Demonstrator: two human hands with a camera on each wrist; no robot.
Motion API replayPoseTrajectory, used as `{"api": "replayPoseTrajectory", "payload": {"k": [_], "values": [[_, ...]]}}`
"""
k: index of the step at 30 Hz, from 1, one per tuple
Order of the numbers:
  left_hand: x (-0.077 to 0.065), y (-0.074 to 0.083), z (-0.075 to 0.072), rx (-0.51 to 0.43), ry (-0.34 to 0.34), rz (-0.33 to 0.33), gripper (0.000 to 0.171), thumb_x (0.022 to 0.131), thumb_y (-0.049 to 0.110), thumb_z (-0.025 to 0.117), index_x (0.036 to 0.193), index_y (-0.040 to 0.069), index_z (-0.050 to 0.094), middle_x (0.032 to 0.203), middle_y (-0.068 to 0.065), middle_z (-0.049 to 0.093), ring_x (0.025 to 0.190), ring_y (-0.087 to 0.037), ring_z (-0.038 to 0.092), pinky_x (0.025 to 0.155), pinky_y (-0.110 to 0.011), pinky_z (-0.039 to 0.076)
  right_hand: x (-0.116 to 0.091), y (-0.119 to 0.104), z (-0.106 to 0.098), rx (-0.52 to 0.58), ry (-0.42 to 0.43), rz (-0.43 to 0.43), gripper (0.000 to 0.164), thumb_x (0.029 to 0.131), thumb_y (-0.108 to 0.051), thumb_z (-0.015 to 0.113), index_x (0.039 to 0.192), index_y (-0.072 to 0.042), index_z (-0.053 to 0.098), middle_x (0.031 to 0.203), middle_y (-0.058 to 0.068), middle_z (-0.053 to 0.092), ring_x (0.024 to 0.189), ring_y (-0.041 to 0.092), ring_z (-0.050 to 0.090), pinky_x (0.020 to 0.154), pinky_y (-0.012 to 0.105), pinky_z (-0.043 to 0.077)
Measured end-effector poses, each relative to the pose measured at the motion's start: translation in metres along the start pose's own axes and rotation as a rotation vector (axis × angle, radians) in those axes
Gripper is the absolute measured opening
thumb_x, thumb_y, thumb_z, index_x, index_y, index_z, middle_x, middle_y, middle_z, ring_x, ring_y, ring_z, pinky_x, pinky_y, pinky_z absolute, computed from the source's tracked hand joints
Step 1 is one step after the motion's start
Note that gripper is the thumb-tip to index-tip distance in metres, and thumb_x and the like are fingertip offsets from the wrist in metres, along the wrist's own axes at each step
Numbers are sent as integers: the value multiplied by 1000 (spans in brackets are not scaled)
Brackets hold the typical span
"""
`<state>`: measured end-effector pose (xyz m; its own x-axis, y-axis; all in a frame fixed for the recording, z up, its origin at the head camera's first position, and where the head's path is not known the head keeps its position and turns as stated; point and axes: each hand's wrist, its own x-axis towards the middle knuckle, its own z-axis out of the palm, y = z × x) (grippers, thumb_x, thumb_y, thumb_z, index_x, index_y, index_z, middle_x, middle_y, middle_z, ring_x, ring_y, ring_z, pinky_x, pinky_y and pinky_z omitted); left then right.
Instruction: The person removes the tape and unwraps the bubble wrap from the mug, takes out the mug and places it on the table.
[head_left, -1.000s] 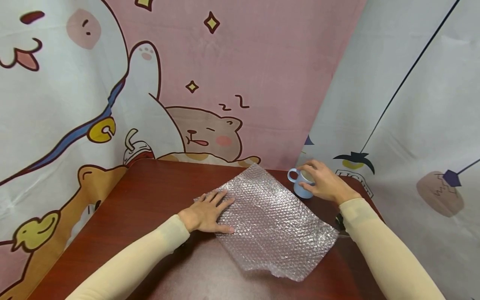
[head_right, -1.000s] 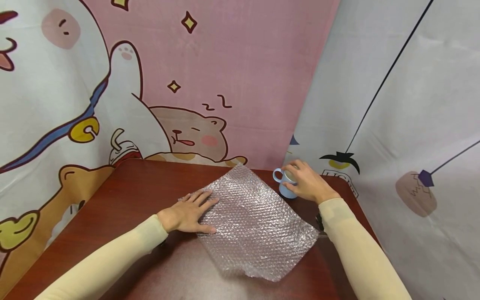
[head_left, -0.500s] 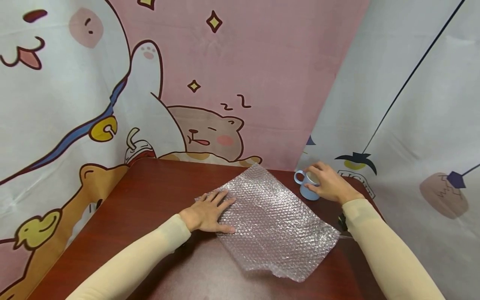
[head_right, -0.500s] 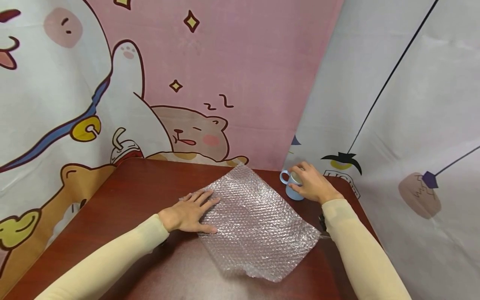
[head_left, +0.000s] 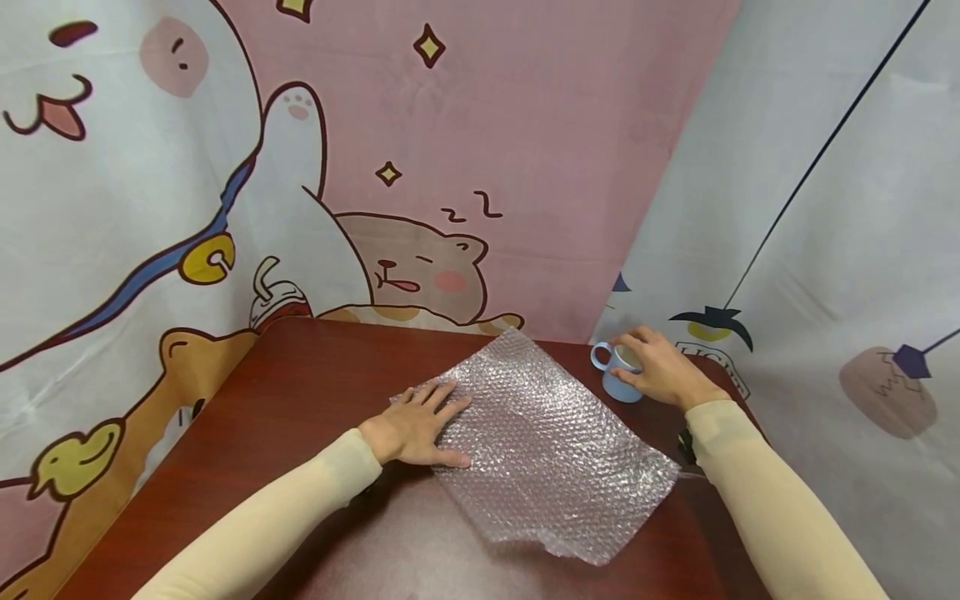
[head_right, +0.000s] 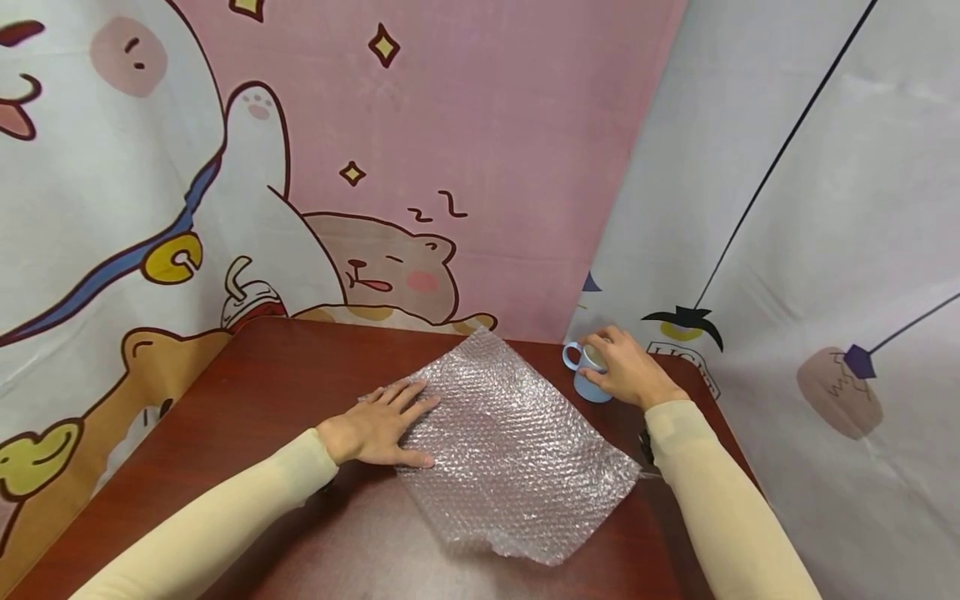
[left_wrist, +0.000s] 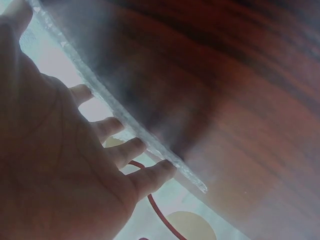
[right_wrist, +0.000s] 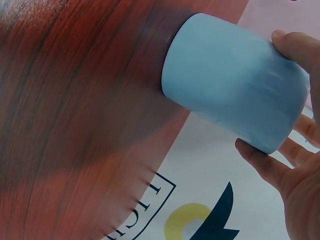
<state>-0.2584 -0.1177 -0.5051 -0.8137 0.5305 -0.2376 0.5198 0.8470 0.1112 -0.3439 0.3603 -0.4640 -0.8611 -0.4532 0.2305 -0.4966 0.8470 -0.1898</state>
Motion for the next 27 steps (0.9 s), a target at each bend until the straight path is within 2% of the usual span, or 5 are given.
{"api": "replayPoseTrajectory", "payload": {"k": [5, 12, 20, 27], "values": [[0, 1, 0, 3, -3, -3, 112, 100, 95, 58, 188, 35, 23, 198, -9, 16, 184, -42, 16, 143, -72, 30, -2, 0, 1, 0, 1, 8, 52, 106, -29, 89, 151, -7, 73, 147, 28, 67, 132, 52, 69, 106, 72, 61], [0, 1, -1, 6, 2, -3, 111, 100, 94, 59, 188, 34, 24, 198, -9, 17, 183, -43, 17, 142, -72, 30, -1, 1, 1, -22, -4, 21, 55, 107, -30, 89, 154, -8, 72, 147, 27, 68, 123, 47, 73, 94, 66, 68], [-1, 2, -2, -5, 0, -4, 111, 100, 94, 59, 187, 34, 24, 198, -10, 17, 183, -43, 18, 142, -73, 31, -7, -7, -2, -19, -26, 54, 63, 109, -33, 85, 164, -10, 65, 165, 32, 58, 144, 58, 65, 106, 78, 62], [-2, 3, -2, 0, 7, -5, 111, 100, 94, 59, 187, 35, 25, 198, -10, 17, 183, -43, 18, 141, -74, 32, -9, -14, -7, -41, -10, 72, 65, 111, -38, 82, 168, -15, 61, 176, 30, 50, 151, 61, 60, 106, 81, 60]]}}
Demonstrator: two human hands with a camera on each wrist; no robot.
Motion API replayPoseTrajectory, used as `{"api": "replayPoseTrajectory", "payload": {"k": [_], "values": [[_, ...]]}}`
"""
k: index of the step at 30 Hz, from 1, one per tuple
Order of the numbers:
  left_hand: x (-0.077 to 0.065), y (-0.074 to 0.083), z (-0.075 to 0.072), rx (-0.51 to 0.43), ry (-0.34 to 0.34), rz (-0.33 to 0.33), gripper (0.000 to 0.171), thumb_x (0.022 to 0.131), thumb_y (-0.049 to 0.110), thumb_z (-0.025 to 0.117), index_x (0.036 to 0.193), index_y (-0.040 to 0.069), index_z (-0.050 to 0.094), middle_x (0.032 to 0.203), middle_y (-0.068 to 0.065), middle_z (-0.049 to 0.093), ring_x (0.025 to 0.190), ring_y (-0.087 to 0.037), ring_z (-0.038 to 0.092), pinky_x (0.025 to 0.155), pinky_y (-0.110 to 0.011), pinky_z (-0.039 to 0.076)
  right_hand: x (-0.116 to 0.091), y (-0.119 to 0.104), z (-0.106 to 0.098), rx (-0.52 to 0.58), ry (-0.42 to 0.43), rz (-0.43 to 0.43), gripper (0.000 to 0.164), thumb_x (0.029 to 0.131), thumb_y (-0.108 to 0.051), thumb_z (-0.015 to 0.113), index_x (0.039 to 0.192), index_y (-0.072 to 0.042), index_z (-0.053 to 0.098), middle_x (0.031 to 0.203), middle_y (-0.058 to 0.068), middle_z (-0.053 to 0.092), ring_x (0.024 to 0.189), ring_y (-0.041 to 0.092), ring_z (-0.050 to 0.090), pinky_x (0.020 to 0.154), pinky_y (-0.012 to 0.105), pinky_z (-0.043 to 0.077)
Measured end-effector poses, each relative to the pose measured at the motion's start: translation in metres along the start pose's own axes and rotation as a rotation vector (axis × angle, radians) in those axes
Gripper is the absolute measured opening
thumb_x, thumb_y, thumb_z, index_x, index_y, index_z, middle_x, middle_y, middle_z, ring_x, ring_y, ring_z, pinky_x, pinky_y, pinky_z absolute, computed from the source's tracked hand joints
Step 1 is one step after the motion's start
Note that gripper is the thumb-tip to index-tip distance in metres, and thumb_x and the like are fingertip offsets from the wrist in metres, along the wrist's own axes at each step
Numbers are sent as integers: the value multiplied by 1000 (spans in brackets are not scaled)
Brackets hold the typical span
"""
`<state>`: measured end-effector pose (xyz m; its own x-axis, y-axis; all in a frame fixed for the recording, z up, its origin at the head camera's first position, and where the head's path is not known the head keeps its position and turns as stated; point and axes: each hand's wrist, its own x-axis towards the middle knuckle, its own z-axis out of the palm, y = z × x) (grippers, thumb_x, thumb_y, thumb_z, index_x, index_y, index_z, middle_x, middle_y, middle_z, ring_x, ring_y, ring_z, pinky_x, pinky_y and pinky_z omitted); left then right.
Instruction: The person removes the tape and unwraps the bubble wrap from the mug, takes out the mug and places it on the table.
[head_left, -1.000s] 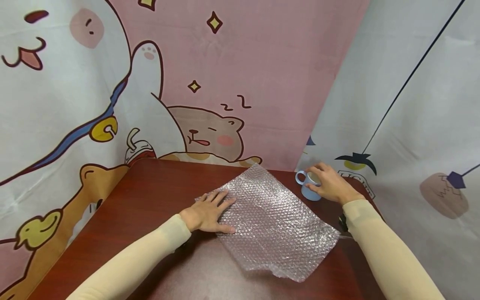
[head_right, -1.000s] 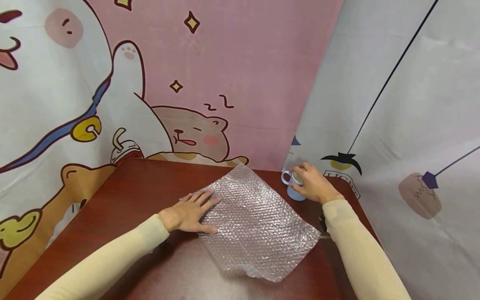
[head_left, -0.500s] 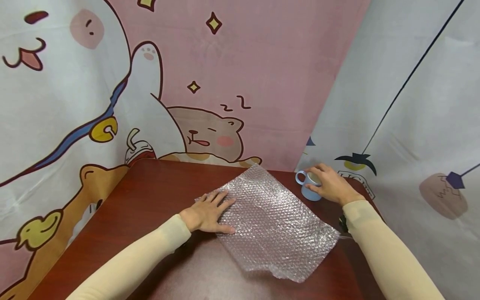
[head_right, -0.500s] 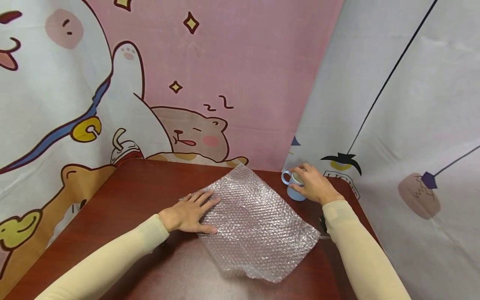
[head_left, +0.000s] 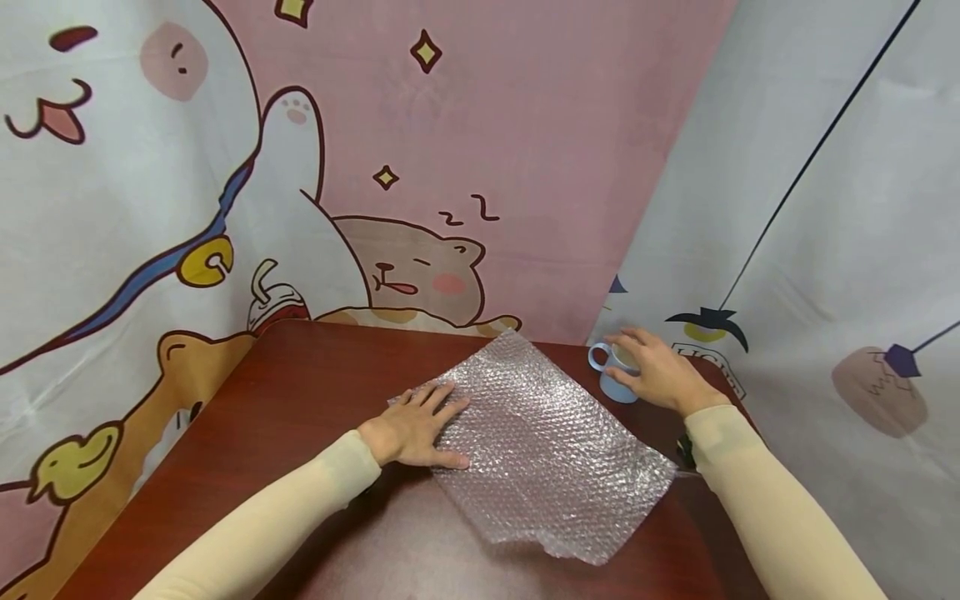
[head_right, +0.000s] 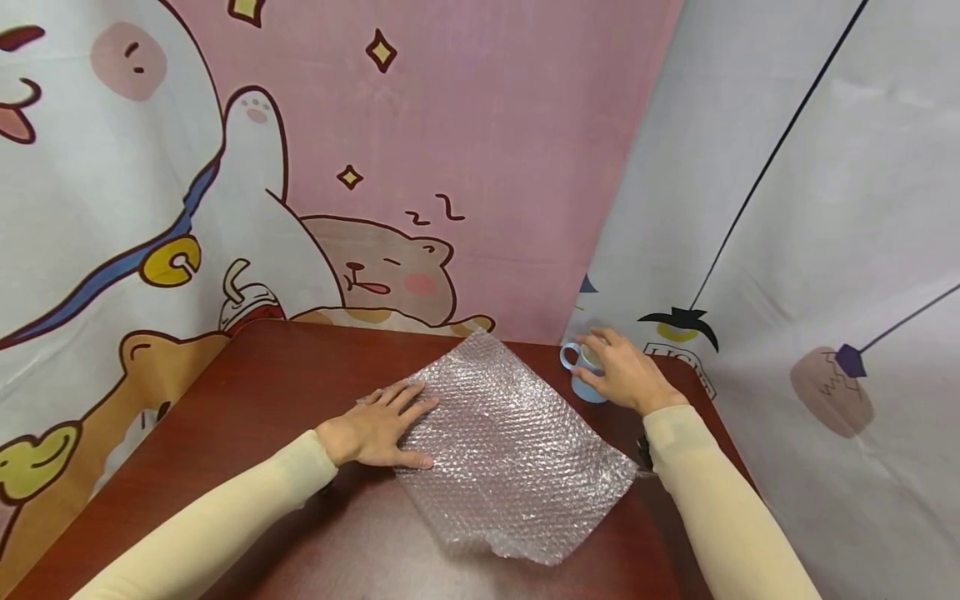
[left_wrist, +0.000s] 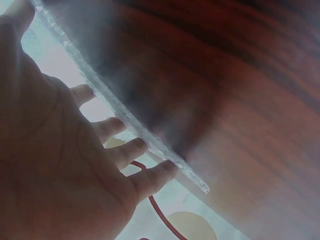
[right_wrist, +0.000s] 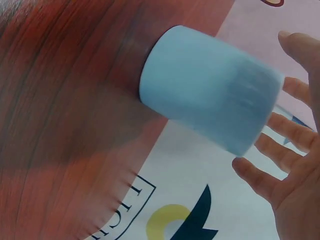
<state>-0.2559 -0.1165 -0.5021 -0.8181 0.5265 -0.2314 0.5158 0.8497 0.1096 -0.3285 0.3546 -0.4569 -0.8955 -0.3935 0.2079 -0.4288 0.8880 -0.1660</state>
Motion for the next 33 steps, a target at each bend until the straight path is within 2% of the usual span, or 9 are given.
{"api": "replayPoseTrajectory", "payload": {"k": [9, 15, 28, 33], "values": [[0, 0, 0, -1, 6, 0, 111, 100, 94, 59, 187, 35, 24, 197, -10, 18, 183, -43, 18, 141, -74, 32, -10, -25, -17, -27, 60, -23, 66, 113, -45, 77, 170, -16, 60, 177, 28, 51, 156, 59, 56, 118, 83, 52], [-1, -1, 0, -19, 7, 6, 111, 100, 94, 59, 187, 34, 25, 197, -11, 18, 183, -43, 18, 141, -74, 31, -24, -40, -22, -29, 110, -55, 69, 111, -45, 79, 171, -17, 59, 179, 25, 50, 160, 57, 52, 125, 82, 46], [-1, -1, 1, -16, 16, 7, 111, 99, 94, 59, 187, 35, 26, 197, -11, 20, 183, -44, 19, 141, -74, 33, -44, -73, -19, -29, 187, -139, 75, 105, -47, 85, 170, -18, 59, 175, 25, 56, 161, 56, 53, 123, 82, 48], [-2, -1, 1, -11, 23, 9, 111, 100, 93, 61, 187, 33, 27, 196, -12, 21, 182, -44, 22, 140, -74, 34, -48, -81, -16, -39, 184, -149, 77, 105, -49, 85, 171, -19, 59, 175, 23, 56, 159, 54, 54, 125, 81, 46]]}}
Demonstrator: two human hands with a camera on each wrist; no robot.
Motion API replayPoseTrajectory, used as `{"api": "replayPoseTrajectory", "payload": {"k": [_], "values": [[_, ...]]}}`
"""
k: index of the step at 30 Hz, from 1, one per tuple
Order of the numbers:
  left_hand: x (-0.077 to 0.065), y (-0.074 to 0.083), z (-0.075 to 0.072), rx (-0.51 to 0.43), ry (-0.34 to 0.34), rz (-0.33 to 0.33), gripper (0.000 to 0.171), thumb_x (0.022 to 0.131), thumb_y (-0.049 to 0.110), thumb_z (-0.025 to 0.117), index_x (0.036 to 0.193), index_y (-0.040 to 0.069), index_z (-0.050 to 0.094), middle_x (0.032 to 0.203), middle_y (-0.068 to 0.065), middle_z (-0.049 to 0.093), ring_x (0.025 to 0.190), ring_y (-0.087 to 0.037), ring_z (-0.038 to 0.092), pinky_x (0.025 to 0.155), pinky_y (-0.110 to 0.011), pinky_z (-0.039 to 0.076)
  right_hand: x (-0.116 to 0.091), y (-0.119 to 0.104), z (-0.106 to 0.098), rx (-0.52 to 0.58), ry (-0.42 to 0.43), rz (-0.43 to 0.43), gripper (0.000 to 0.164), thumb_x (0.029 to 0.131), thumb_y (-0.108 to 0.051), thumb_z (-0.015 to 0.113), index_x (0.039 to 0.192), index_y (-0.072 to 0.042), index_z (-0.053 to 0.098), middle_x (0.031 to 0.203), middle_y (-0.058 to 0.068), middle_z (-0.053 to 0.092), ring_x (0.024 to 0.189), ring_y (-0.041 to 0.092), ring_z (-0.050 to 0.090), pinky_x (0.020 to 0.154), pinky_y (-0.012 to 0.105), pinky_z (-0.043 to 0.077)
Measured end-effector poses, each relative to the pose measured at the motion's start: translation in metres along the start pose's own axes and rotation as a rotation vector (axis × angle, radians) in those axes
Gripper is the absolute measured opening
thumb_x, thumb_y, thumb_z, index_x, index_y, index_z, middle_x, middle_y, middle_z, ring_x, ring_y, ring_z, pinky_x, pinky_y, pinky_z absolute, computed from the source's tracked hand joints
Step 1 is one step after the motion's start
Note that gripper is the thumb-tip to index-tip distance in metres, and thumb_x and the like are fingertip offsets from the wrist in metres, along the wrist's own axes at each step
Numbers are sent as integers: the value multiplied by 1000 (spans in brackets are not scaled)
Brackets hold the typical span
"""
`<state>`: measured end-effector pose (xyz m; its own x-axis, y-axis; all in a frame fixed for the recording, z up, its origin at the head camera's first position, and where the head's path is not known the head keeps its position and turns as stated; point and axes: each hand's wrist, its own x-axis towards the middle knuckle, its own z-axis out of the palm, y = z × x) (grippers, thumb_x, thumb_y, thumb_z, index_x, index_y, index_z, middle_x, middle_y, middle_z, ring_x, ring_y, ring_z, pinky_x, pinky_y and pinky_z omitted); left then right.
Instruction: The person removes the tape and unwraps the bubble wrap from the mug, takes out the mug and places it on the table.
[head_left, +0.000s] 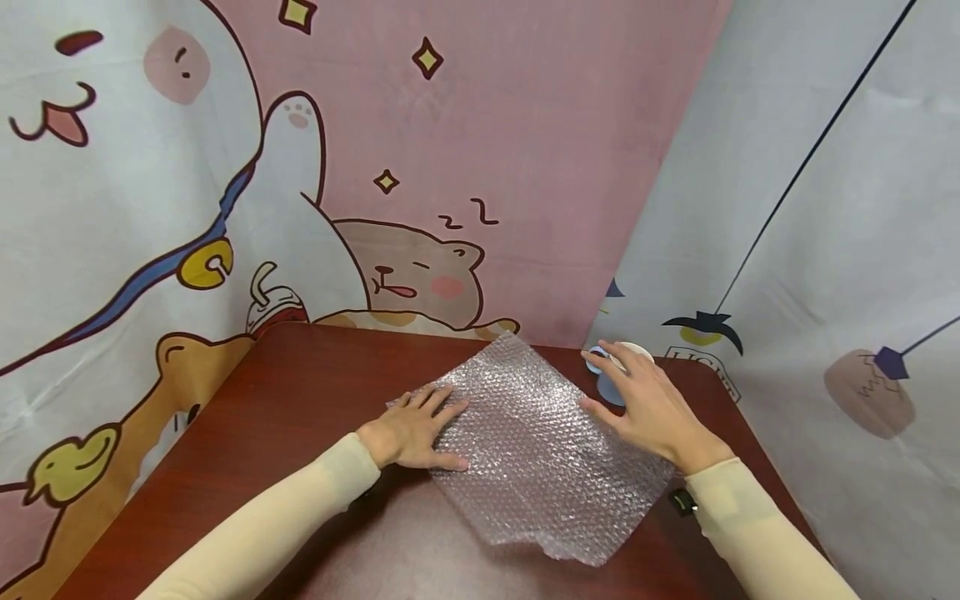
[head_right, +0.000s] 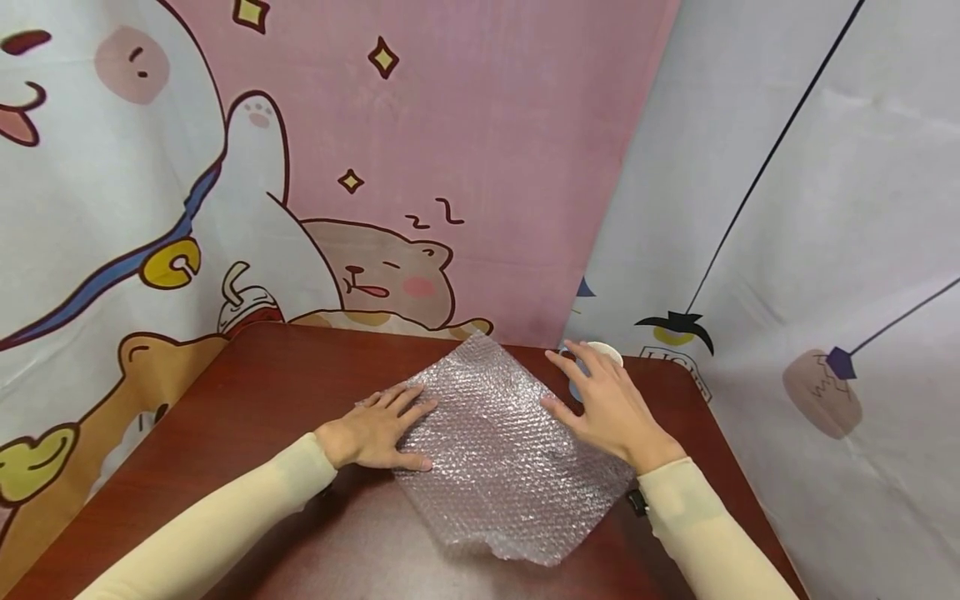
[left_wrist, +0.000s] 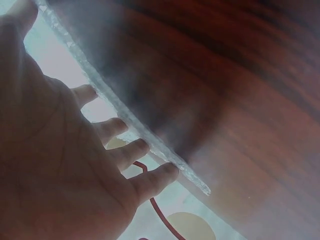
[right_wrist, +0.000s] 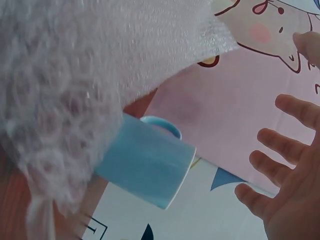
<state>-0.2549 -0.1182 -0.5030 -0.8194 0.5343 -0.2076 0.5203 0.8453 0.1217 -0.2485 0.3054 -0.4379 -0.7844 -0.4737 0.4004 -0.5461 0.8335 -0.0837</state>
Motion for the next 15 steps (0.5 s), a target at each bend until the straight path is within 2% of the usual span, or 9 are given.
{"api": "replayPoseTrajectory", "payload": {"k": [9, 15], "values": [[-1, 1, 1, -13, 2, -1, 111, 100, 94, 60, 187, 34, 27, 197, -12, 21, 182, -44, 21, 140, -75, 33, -12, -12, 10, 8, -41, 21, 80, 106, -55, 81, 174, -24, 55, 179, 21, 50, 159, 54, 54, 127, 81, 46], [-3, -2, 1, -38, 30, 0, 110, 101, 92, 61, 187, 32, 28, 196, -15, 22, 181, -47, 23, 138, -77, 35, -19, -20, 17, 11, -30, 0, 81, 104, -56, 82, 174, -24, 56, 179, 22, 51, 161, 55, 54, 124, 82, 47]]}}
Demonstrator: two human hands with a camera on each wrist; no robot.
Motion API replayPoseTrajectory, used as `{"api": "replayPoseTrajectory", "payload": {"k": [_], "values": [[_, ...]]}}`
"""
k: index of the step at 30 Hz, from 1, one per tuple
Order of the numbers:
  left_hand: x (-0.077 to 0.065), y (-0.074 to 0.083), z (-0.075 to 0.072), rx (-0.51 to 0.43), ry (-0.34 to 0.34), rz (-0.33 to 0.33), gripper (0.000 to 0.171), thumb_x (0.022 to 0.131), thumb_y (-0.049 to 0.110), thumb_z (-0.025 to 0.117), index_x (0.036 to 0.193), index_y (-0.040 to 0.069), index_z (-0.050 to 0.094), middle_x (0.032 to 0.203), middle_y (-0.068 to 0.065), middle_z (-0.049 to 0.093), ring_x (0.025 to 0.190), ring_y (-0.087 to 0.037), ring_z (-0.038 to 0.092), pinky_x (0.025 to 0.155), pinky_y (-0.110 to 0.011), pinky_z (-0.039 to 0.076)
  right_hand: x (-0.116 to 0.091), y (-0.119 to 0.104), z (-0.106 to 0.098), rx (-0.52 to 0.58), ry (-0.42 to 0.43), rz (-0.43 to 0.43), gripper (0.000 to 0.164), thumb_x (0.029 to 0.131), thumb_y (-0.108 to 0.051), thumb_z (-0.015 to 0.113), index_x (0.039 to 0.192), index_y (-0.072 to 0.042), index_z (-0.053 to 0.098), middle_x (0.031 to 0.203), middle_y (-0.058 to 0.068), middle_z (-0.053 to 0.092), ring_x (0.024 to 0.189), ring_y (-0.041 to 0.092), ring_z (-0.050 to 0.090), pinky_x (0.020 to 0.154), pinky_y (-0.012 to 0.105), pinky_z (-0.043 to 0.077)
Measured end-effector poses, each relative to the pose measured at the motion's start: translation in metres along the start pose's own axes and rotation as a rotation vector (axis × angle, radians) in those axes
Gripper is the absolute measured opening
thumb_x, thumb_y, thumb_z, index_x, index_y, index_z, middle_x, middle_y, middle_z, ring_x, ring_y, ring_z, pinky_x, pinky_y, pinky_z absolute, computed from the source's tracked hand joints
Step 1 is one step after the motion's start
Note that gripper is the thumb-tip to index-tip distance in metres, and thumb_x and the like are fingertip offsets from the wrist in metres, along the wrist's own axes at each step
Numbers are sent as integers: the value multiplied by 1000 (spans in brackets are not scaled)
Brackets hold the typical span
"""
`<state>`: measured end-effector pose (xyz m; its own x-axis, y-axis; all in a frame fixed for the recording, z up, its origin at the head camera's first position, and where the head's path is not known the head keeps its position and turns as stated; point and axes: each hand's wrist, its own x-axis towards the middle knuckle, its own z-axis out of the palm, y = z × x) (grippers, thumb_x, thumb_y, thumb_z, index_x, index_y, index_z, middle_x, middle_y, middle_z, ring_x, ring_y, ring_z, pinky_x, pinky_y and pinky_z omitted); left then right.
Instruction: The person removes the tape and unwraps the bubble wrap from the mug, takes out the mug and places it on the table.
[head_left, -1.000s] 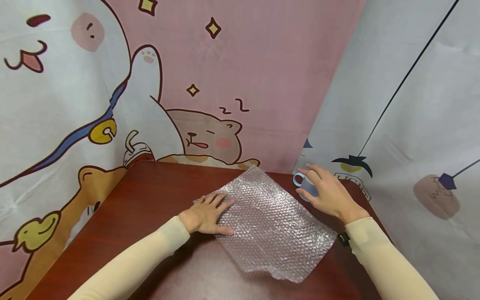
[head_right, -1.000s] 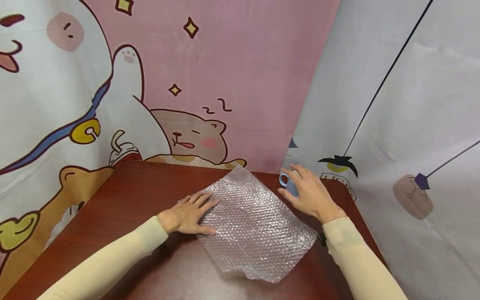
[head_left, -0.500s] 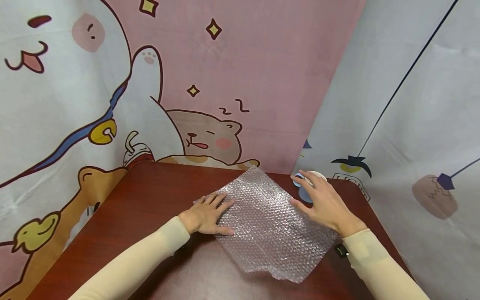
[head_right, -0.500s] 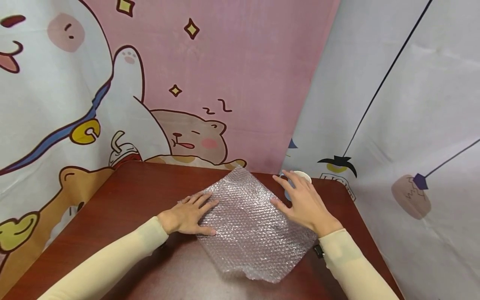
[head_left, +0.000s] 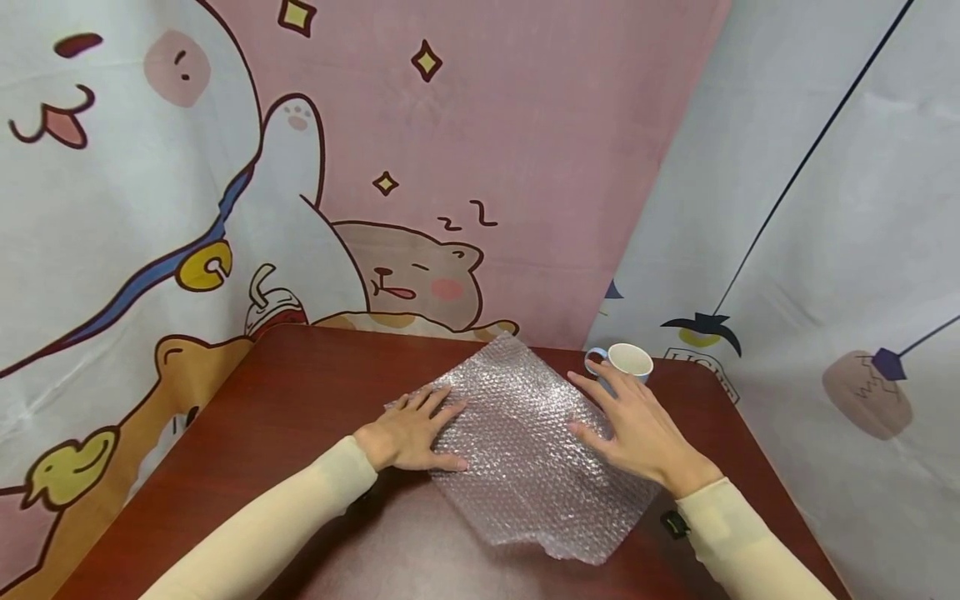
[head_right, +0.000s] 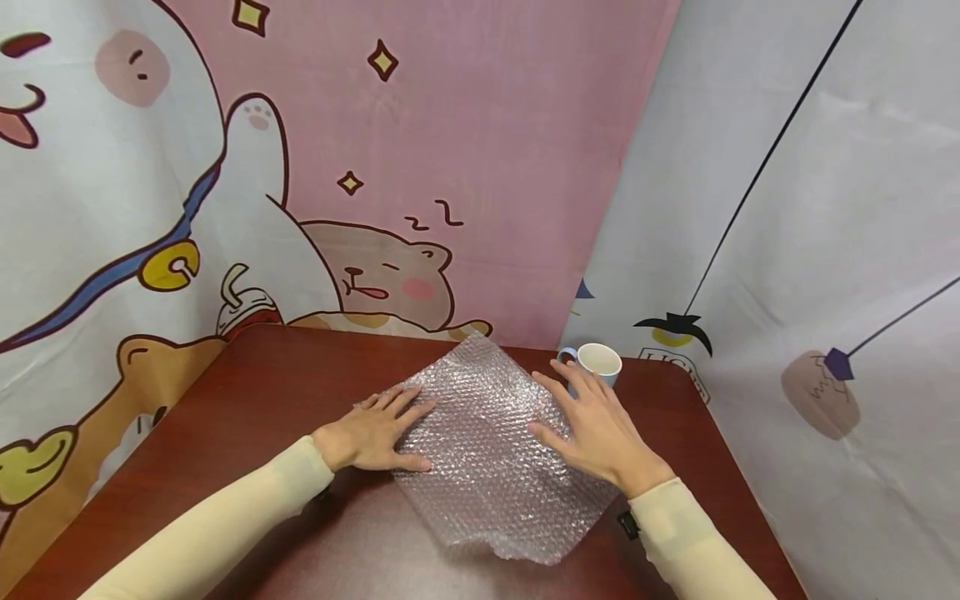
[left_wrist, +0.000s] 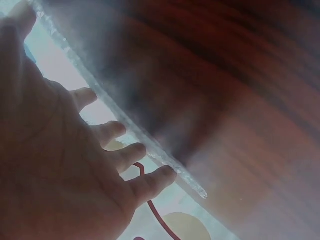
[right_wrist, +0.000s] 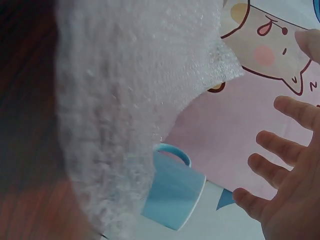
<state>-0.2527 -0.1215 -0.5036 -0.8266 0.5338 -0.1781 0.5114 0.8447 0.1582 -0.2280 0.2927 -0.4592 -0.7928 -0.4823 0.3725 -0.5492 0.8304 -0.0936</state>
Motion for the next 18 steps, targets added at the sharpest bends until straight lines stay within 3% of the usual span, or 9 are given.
{"api": "replayPoseTrajectory", "payload": {"k": [4, 13, 18], "values": [[-3, -2, 1, -14, 33, 3, 109, 101, 91, 60, 187, 31, 28, 196, -16, 23, 181, -48, 22, 136, -78, 37, -3, -3, 4, 14, -4, -6, 81, 104, -57, 82, 173, -22, 56, 180, 21, 51, 164, 54, 51, 125, 81, 46], [-7, -4, 2, -56, 83, 31, 108, 102, 88, 62, 186, 27, 31, 195, -18, 23, 182, -48, 20, 141, -76, 28, -10, -9, 10, 39, -19, 1, 83, 104, -59, 82, 174, -25, 56, 180, 19, 50, 164, 50, 52, 125, 82, 46], [-11, -7, -2, -72, 149, 43, 106, 102, 88, 62, 184, 25, 38, 194, -18, 28, 181, -50, 24, 142, -78, 24, -13, -11, 12, 29, -6, -7, 85, 103, -60, 81, 174, -22, 56, 181, 19, 50, 166, 50, 49, 128, 83, 43]]}}
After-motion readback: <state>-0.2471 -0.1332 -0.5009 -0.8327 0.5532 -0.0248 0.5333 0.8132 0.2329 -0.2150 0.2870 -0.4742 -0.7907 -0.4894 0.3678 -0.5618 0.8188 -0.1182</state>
